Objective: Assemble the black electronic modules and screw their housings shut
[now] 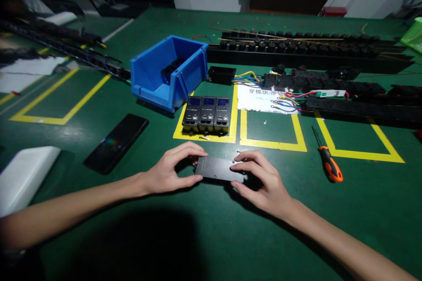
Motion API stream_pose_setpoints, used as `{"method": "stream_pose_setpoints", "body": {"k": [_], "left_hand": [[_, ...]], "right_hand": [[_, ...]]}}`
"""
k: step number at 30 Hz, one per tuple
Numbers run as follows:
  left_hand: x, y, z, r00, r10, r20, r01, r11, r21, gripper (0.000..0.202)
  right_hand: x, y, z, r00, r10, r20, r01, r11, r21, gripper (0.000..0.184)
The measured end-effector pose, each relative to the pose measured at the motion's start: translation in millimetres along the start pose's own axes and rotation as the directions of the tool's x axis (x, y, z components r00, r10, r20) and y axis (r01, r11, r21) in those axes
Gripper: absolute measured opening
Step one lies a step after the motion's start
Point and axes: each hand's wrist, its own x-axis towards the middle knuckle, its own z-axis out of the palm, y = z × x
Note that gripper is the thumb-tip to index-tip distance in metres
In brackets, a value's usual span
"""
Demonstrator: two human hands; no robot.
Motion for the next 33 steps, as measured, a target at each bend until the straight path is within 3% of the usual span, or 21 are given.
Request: {"method": "stream_pose_setpoints", "body": {"k": [33], "left_hand": [[2.6, -0.9, 0.2, 0.999, -0.050, 0.010, 0.051, 0.996, -0.069, 0.042]], "right_hand": [[-1.0, -0.1, 1.0, 1.000, -0.030, 0.001, 0.030, 0.998, -0.050, 0.026]]}}
